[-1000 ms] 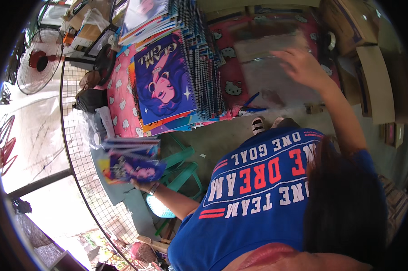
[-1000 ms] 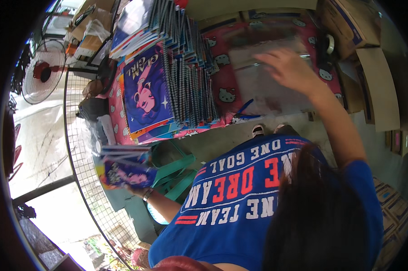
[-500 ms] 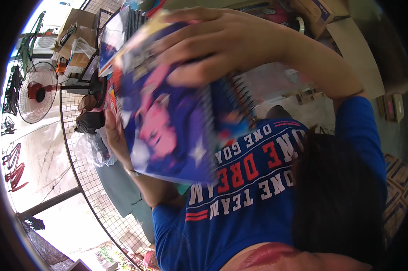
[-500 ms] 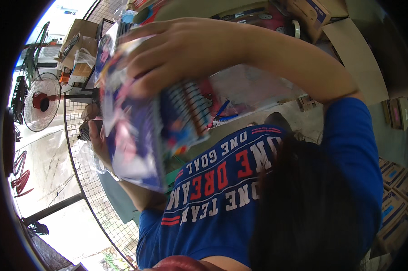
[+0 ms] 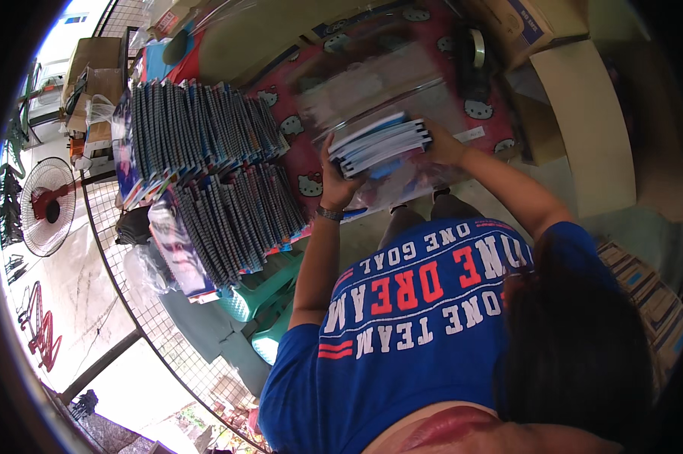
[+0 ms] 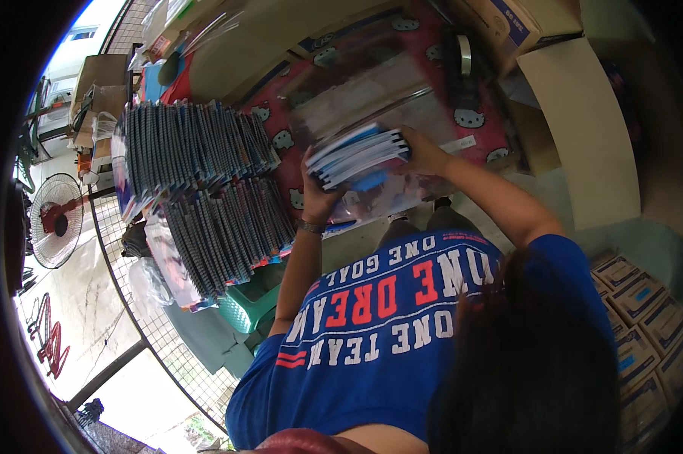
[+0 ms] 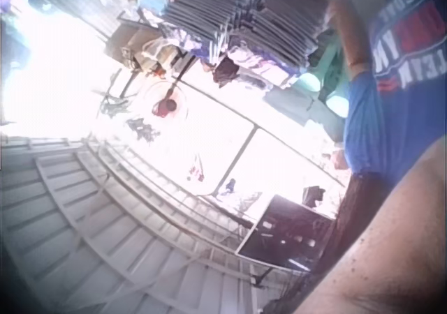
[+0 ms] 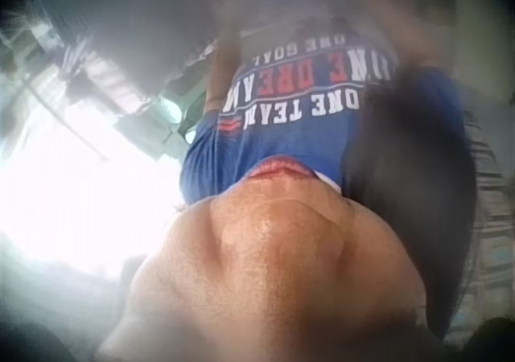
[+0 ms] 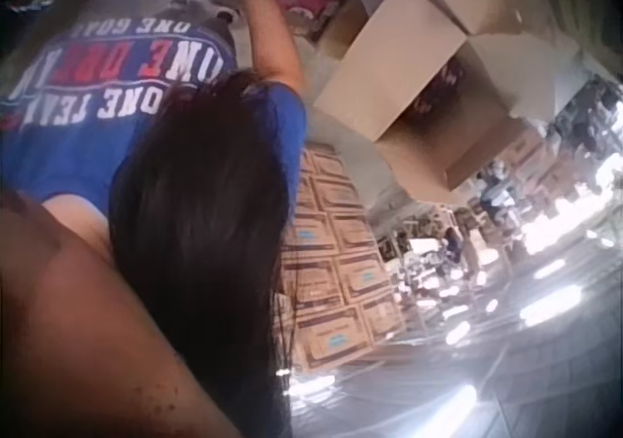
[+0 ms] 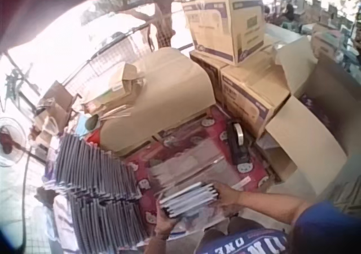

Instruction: The person picks up stacks of notebooks from a pile, places them inside individual clear plastic bags, and then seals the bags using tape from a dispenser.

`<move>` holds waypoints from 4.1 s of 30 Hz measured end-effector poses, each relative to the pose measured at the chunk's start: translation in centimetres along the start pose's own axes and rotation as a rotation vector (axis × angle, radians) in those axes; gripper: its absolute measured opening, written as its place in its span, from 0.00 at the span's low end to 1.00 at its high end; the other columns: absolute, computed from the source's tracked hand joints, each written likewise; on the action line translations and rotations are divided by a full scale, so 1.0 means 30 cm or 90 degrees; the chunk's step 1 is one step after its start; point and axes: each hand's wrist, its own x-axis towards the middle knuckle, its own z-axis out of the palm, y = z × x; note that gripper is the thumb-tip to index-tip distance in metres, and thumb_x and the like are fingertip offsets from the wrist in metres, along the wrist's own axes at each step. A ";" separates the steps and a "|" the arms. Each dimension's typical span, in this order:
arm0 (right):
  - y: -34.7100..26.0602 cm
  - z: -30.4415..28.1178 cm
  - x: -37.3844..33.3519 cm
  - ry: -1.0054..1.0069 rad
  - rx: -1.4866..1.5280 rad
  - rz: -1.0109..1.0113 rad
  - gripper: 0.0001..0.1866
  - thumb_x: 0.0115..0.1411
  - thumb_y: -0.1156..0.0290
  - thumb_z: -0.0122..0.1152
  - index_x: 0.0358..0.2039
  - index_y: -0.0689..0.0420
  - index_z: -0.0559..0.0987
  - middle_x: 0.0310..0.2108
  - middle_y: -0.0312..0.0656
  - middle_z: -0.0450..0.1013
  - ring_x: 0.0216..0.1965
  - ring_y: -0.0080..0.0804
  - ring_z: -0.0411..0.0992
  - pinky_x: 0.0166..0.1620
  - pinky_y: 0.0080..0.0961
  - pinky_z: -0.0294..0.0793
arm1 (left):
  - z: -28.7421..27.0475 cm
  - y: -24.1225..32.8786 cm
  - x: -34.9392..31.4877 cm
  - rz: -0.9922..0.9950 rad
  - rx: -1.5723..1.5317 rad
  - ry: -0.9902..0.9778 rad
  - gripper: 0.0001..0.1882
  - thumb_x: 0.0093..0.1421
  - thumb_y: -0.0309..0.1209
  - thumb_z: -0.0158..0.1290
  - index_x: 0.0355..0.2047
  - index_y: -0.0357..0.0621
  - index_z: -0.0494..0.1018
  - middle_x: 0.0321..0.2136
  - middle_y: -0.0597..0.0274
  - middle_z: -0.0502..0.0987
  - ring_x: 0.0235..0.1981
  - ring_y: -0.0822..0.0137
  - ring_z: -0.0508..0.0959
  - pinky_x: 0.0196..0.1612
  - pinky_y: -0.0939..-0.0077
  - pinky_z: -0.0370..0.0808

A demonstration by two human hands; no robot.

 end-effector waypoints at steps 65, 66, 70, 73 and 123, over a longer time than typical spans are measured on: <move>0.090 0.275 0.020 0.034 -0.422 -0.089 0.16 0.45 0.56 0.67 0.27 0.56 0.79 0.33 0.41 0.73 0.45 0.41 0.71 0.57 0.47 0.60 | -0.285 -0.485 -0.127 -0.074 0.659 0.040 0.14 0.49 0.30 0.60 0.35 0.40 0.72 0.35 0.53 0.76 0.35 0.58 0.76 0.40 0.64 0.72; 0.107 0.323 -0.013 -0.067 -0.476 -0.065 0.15 0.44 0.57 0.66 0.27 0.55 0.79 0.33 0.41 0.73 0.45 0.41 0.71 0.55 0.47 0.62 | -0.270 -0.487 -0.171 -0.094 0.647 0.058 0.14 0.48 0.30 0.61 0.34 0.41 0.73 0.33 0.53 0.75 0.34 0.57 0.76 0.40 0.63 0.72; 0.215 0.440 -0.032 -0.277 -0.573 -0.035 0.11 0.46 0.63 0.63 0.28 0.55 0.80 0.34 0.42 0.74 0.43 0.41 0.72 0.48 0.46 0.68 | -0.289 -0.498 -0.261 -0.120 0.559 0.078 0.12 0.47 0.29 0.63 0.32 0.44 0.74 0.29 0.55 0.75 0.32 0.57 0.76 0.40 0.62 0.71; 0.247 0.463 -0.032 -0.288 -0.608 -0.034 0.10 0.48 0.65 0.61 0.30 0.55 0.80 0.33 0.43 0.74 0.40 0.42 0.74 0.44 0.44 0.72 | -0.312 -0.467 -0.285 -0.145 0.474 0.065 0.12 0.52 0.32 0.59 0.35 0.41 0.75 0.29 0.57 0.77 0.30 0.63 0.78 0.34 0.69 0.74; 0.115 -0.046 0.938 0.018 -0.864 -0.255 0.21 0.55 0.68 0.54 0.50 0.54 0.73 0.47 0.48 0.72 0.55 0.49 0.65 0.58 0.48 0.57 | 0.137 -0.319 0.212 -0.007 0.814 -0.131 0.33 0.55 0.42 0.53 0.61 0.50 0.58 0.61 0.57 0.60 0.62 0.52 0.60 0.64 0.37 0.44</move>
